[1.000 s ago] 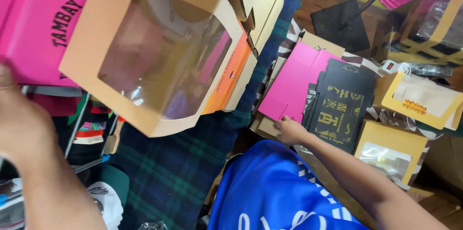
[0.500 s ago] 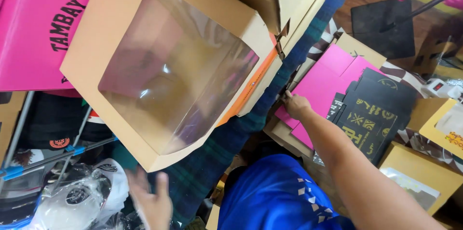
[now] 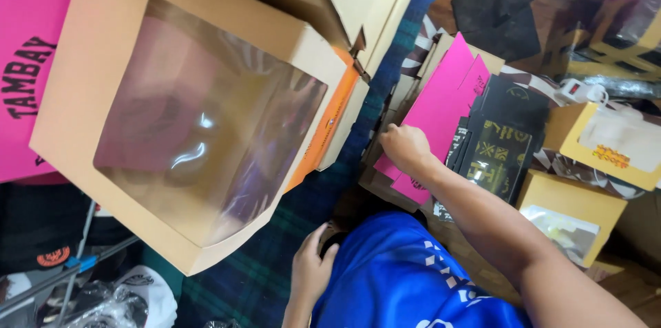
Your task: Assembling pink cardboard boxes by folding and tucking flaps.
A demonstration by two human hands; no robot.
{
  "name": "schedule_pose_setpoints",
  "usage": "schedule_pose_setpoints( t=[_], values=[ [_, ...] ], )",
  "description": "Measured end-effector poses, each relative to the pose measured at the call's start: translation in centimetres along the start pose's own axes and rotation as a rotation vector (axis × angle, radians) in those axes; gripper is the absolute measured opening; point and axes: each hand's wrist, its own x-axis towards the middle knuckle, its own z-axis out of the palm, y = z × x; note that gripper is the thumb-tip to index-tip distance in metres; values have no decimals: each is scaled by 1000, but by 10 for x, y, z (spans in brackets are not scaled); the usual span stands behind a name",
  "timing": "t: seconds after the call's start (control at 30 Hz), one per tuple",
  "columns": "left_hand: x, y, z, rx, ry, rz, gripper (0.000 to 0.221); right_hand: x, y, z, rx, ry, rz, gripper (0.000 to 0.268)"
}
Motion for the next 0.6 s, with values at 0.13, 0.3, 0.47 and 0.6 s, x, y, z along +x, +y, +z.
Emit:
schedule_pose_setpoints(
  t=[0.13,0.3,0.47,0.6],
  values=[
    [23,50,7,22,-198,243,59,-79,19,-69,212,95,136,19],
    [38,72,21,121,-354,441,93,-193,37,-122,422,294,195,22],
    [40,53,16,27,-396,658,119,-311,22,-167,744,605,223,42],
    [5,55,-10,-249,-388,795,55,-379,-25,-195,779,863,151,9]
  ],
)
